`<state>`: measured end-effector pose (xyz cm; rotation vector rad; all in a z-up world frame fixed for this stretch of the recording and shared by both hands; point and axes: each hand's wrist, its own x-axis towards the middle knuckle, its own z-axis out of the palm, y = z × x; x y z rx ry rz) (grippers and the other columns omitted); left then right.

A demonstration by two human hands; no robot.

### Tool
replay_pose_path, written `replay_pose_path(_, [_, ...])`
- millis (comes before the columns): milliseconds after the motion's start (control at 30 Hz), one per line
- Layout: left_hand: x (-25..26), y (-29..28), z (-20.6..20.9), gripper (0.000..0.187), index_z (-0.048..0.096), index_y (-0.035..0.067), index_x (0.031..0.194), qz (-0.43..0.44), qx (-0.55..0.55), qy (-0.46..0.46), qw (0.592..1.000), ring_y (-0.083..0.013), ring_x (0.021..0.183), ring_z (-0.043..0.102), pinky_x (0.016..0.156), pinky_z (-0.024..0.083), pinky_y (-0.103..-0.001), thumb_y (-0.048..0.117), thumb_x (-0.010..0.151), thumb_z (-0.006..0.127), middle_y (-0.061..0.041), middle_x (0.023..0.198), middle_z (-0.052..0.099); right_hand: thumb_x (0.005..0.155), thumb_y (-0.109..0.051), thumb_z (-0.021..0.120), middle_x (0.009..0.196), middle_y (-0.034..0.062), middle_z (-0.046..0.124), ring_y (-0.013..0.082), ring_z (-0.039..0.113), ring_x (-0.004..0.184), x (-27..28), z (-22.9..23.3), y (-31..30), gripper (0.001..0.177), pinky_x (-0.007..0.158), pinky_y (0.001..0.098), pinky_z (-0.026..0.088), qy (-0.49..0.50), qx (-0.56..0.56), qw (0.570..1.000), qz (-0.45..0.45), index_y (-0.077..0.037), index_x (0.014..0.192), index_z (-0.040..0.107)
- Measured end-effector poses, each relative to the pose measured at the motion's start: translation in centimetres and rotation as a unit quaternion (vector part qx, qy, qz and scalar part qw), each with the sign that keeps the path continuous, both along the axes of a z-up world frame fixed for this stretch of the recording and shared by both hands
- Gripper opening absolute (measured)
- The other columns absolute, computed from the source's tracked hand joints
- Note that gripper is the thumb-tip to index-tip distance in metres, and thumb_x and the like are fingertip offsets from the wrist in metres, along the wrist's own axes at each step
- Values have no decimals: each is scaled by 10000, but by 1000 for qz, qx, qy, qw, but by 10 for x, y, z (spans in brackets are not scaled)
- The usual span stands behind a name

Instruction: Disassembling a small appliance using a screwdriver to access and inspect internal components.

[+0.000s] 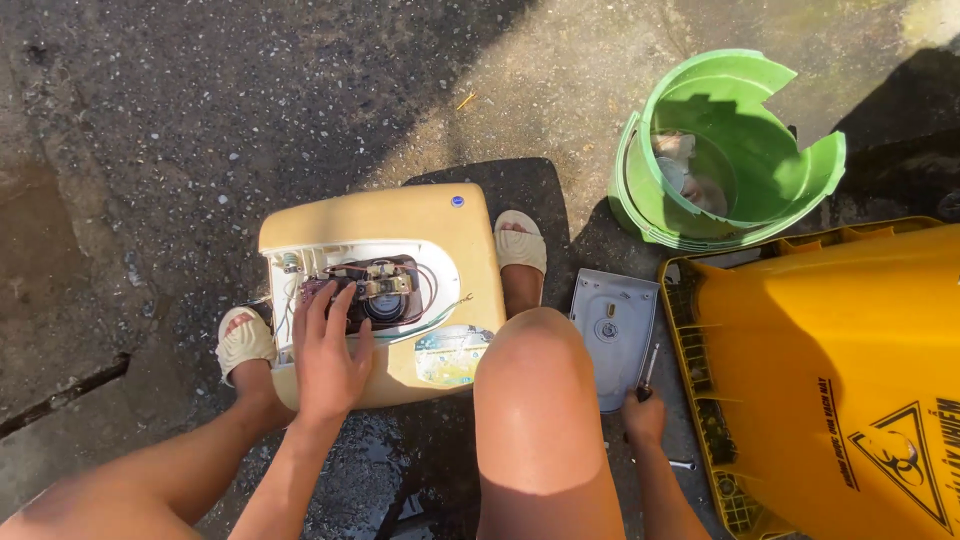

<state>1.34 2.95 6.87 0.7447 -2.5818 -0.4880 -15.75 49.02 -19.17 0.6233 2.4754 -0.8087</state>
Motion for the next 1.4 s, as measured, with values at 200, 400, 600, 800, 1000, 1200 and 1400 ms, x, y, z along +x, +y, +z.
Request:
replay_pose_path(200, [-48,36,-28,269,747,80,1190,-145,48,-11,988,-380,1010,668,833,515,-550,240,981,694,-111,1091,766,1034,-287,565,1045,249,680,435,633,749,18,114,-7,362,486,571,508,-7,-29,999,-27,-52,1292,661])
replay_pose_path(400, [-70,42,-35,225,619,134,834,-38,245,-44,968,-320,605,591,542,412,-448,259,1019,648,-105,700,675,1019,-279,619,764,153,662,269,611,641,37,165,1,334,667,433,461,80,-80,991,-74,-80,1284,662])
replay_pose_path(600, [-89,30,-34,162,689,195,1025,77,316,-139,935,-290,834,739,706,576,-470,325,943,741,-16,888,790,1073,-255,609,721,141,626,244,575,689,38,203,-9,375,706,404,466,125,-92,987,-47,-7,1354,610])
replay_pose_path(800, [-107,36,-41,291,720,154,804,0,218,-211,953,-317,661,640,523,513,-414,-67,834,534,-94,720,680,1098,-244,617,690,102,559,201,494,552,5,235,-26,263,430,398,402,202,-140,969,0,-48,1271,593])
replay_pose_path(1000, [-87,3,-29,386,773,124,1221,-113,278,-188,935,-354,1021,718,883,597,-469,83,974,480,-110,1186,763,1046,-291,641,772,132,627,243,586,646,-43,295,-61,329,633,403,466,195,-112,972,66,-122,1323,697])
replay_pose_path(1200, [-64,0,-2,370,715,170,1336,-145,273,-193,931,-327,954,738,877,607,-481,150,978,625,-82,1106,781,1064,-205,643,641,148,528,230,483,538,-89,335,-92,244,481,389,380,190,-175,953,158,0,1191,676])
replay_pose_path(1400, [-72,43,-32,633,460,152,1556,-193,72,-260,943,-443,1353,437,1007,500,-585,3,942,497,-169,1508,501,1101,-180,632,669,104,494,177,447,568,-102,389,-134,179,513,351,357,213,-205,936,190,-26,1188,660])
